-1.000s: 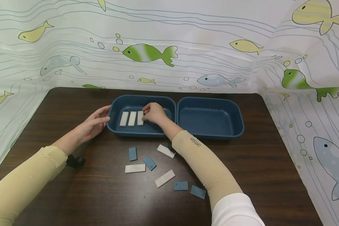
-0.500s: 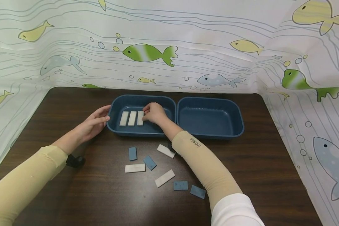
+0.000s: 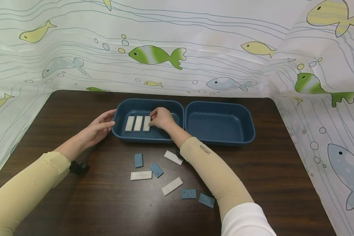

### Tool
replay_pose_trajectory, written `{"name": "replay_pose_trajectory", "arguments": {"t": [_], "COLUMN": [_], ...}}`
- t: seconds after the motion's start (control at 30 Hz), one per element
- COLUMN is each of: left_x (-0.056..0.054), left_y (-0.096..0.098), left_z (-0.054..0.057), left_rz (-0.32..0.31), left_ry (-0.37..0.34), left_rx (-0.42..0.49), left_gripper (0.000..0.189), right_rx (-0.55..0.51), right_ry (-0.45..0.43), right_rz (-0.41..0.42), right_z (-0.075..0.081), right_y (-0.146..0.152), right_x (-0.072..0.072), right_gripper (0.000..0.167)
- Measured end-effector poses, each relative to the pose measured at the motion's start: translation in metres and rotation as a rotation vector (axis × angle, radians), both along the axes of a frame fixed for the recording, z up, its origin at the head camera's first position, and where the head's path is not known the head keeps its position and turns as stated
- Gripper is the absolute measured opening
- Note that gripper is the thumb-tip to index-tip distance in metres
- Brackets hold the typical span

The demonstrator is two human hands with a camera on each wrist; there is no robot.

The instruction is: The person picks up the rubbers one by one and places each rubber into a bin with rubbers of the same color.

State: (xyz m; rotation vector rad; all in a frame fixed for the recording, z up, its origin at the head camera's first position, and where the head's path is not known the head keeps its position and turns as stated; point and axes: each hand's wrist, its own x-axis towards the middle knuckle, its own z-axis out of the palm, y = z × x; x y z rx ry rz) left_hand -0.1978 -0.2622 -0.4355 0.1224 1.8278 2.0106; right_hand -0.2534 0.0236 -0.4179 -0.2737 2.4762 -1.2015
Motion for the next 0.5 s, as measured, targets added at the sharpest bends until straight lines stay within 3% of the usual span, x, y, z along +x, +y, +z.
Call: {"name": "replay_pose_trajectory", "arguments": {"t": [0.5], "left_x": [-0.0008], "left_y": [0.0000], "left_z": [-0.0002], "left_rz": [0.002], "left_ry": [-0.007], "left_rx": [0.005], "left_gripper": [0.064], "right_rx": [0.012], "right_ry": [0.000], "right_rz": [0.007], "right_z": [-0.0004], "right_y": [0.0004], "right_x": [0.0003], "right_gripper": [0.036]}}
